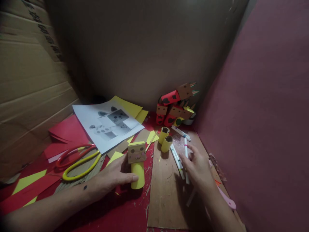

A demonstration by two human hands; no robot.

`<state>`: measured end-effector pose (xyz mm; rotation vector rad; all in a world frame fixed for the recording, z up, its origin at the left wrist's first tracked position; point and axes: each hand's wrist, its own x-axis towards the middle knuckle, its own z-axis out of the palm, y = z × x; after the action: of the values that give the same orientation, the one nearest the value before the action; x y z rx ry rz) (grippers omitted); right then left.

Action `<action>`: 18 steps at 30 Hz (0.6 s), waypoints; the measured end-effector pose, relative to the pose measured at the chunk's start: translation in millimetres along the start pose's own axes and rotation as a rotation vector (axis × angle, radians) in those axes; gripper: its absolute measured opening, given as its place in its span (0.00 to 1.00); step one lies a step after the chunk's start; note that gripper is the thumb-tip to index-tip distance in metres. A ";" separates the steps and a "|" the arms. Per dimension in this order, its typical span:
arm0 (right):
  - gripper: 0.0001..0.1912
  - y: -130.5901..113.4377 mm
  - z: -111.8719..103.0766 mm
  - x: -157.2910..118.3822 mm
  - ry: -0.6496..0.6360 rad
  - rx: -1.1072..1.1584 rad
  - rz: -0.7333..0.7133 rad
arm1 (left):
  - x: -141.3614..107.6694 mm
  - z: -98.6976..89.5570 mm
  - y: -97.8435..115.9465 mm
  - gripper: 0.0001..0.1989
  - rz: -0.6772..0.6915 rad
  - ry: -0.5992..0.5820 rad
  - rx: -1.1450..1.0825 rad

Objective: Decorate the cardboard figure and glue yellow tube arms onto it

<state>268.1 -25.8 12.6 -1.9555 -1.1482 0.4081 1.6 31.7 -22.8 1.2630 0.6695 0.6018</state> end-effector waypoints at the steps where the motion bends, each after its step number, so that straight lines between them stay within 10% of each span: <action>1: 0.28 0.6 -2.0 9.4 -0.004 -0.090 -0.021 | -0.4 0.6 0.7 0.40 -0.005 0.003 0.007; 9: 0.17 12.1 15.7 49.5 -0.113 -0.557 -0.205 | -8.1 8.2 7.8 0.37 0.051 0.006 -0.092; 18: 0.15 12.0 22.7 34.1 -0.044 -0.739 -0.327 | -6.2 4.4 1.1 0.31 0.058 -0.019 -0.115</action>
<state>279.0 10.7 -6.7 -2.2998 -1.7880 -0.1841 0.7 24.5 -20.2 1.1828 0.5759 0.6656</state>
